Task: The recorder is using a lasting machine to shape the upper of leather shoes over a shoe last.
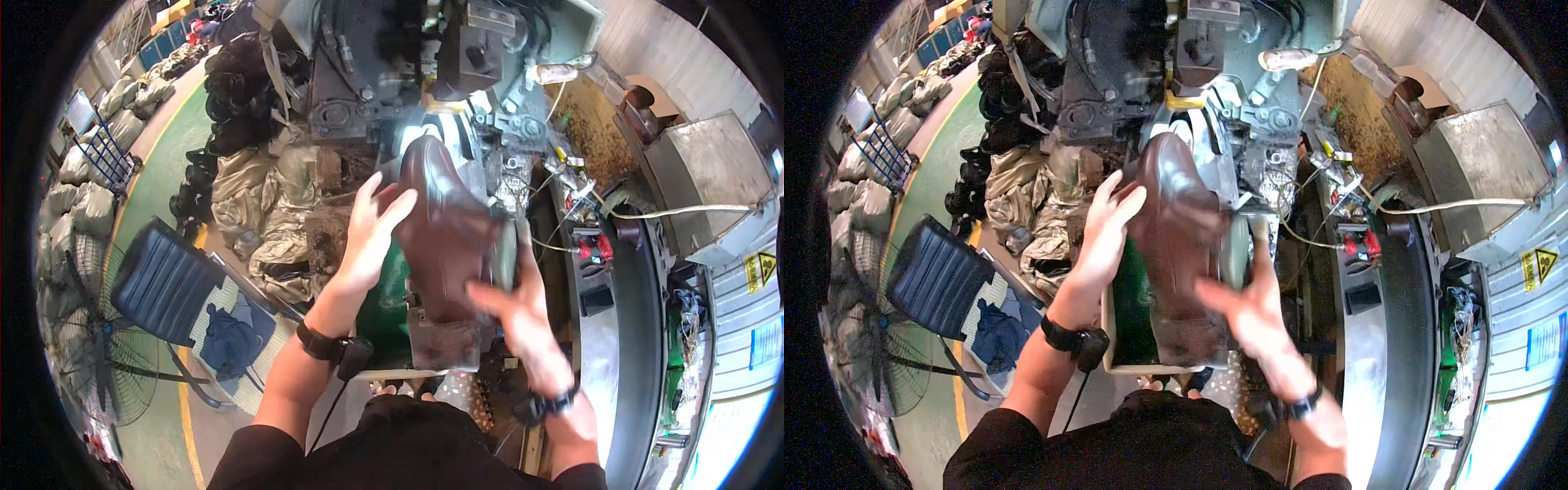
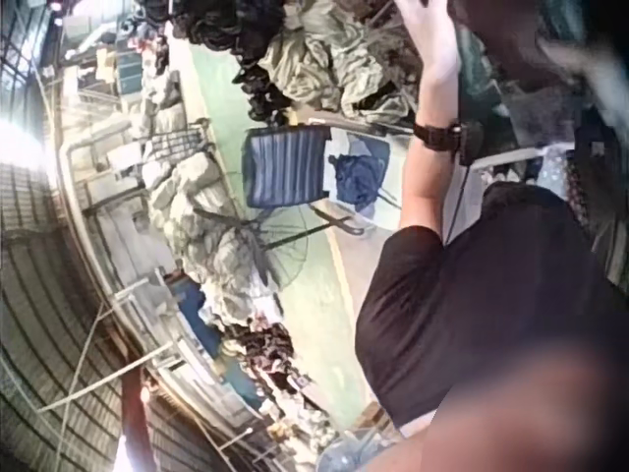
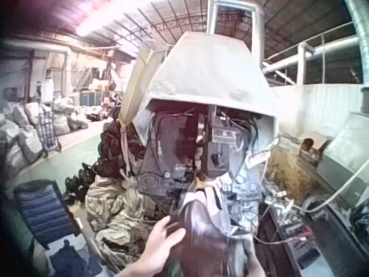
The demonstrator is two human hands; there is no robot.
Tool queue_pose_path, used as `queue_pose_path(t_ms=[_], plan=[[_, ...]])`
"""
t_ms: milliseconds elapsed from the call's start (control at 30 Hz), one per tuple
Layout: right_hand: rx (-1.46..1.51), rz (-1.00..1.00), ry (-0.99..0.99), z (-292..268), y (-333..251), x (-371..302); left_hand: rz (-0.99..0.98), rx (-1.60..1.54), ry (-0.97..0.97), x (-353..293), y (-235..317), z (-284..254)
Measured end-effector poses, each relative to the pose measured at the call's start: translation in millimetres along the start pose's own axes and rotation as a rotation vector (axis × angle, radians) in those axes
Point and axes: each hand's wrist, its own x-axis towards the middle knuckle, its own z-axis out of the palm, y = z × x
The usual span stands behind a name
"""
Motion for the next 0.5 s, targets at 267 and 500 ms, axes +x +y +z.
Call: queue_pose_path(t_ms=[267, 500], plan=[[-0.840, -0.457, 0.181, -75, 156, -201, -0.143, -0.155, -0.775, -86, 37, 73], [-0.754, -0.421, 0.307, -94, 128, -258, -0.372, -0.340, -0.896, -134, 14, 129]])
